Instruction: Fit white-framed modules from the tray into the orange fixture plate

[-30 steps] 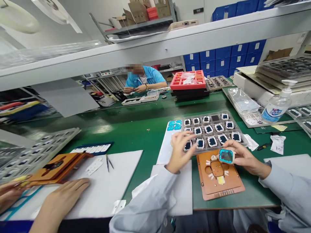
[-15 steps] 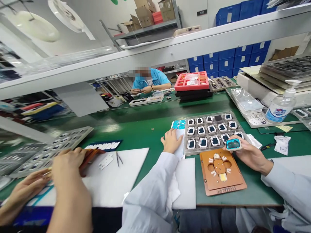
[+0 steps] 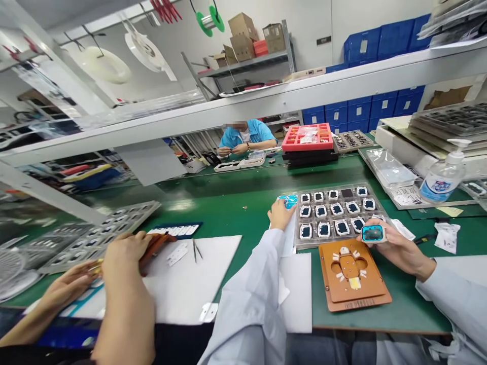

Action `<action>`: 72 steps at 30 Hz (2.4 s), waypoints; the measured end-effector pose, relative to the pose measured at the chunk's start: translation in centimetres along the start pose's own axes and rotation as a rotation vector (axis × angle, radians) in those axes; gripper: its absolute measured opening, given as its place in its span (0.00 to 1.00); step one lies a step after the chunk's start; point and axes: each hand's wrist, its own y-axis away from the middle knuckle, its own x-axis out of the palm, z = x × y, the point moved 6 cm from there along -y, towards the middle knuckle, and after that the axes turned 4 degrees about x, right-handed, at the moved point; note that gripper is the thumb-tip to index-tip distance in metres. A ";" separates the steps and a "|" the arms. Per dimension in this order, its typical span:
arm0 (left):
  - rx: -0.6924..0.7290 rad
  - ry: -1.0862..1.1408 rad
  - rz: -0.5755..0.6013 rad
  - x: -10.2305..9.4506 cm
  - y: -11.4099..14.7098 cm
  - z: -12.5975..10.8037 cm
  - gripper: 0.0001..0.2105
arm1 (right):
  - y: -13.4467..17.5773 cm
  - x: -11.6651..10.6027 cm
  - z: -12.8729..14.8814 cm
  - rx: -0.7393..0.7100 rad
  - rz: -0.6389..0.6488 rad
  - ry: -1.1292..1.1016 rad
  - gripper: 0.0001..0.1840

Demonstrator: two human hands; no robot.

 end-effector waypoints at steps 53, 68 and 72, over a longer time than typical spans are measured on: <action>-0.024 0.350 -0.103 -1.8 0.8 2.1 0.07 | 0.3 0.7 -0.3 0.143 0.094 -0.216 0.29; 1.393 0.793 0.482 -5.2 14.7 -12.2 0.11 | -0.1 0.9 -0.2 0.128 0.102 -0.241 0.28; 1.443 0.637 0.418 -3.7 15.6 -12.4 0.11 | -0.1 0.8 -0.3 0.132 0.094 -0.225 0.28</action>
